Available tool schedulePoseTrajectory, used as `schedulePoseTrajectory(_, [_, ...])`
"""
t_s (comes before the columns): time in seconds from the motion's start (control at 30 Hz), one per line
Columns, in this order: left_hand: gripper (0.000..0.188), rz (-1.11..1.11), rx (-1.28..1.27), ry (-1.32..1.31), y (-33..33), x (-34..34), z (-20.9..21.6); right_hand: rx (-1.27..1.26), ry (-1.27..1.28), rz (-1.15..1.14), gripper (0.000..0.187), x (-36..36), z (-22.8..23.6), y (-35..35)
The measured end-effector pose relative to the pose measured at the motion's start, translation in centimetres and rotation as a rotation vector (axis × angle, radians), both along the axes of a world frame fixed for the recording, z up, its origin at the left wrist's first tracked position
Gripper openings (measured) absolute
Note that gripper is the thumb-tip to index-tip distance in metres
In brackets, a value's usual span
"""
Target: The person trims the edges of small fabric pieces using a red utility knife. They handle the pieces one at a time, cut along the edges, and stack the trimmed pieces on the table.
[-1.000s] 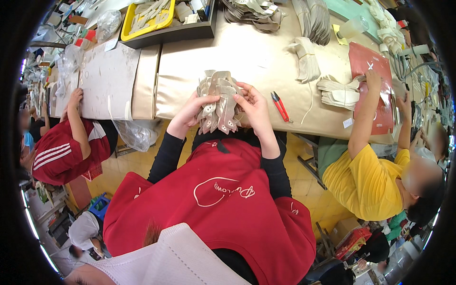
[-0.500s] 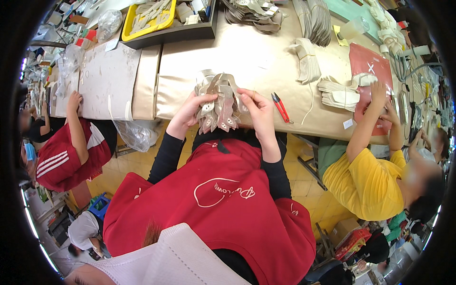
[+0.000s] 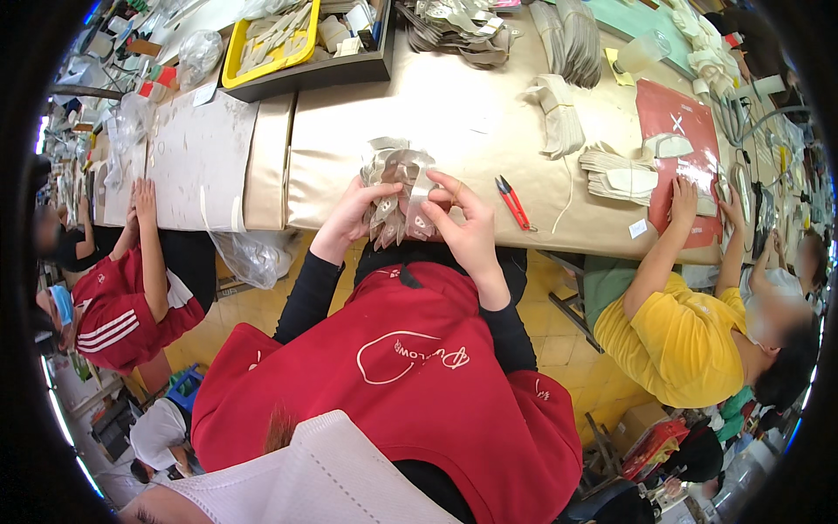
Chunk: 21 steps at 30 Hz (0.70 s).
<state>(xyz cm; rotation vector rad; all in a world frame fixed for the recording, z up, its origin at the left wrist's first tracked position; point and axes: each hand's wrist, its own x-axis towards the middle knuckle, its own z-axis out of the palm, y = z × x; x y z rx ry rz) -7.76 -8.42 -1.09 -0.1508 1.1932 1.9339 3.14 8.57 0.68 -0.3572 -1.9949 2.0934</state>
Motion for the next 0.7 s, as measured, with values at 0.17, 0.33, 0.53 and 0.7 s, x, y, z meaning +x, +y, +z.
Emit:
schedulePoseTrajectory(0.17, [0.041,-0.011,-0.004,-0.013,0.2,0.4,-0.5,-0.039,-0.126,0.051,0.046,-0.6,-0.9,0.2])
schedulePoseTrajectory(0.33, [0.04,0.017,-0.014,0.008,0.2,0.4,-1.4,0.004,-0.171,0.074,0.053,0.1,-1.7,0.0])
schedulePoseTrajectory(0.53, [0.036,-0.008,-0.033,0.043,0.1,1.0,-2.3,0.384,-0.231,-0.118,0.057,-0.2,-3.3,-0.2])
schedulePoseTrajectory(0.7, [0.041,-0.086,-0.092,0.148,-0.1,1.6,-2.7,0.521,-0.127,-0.048,0.051,-0.5,-3.5,0.6])
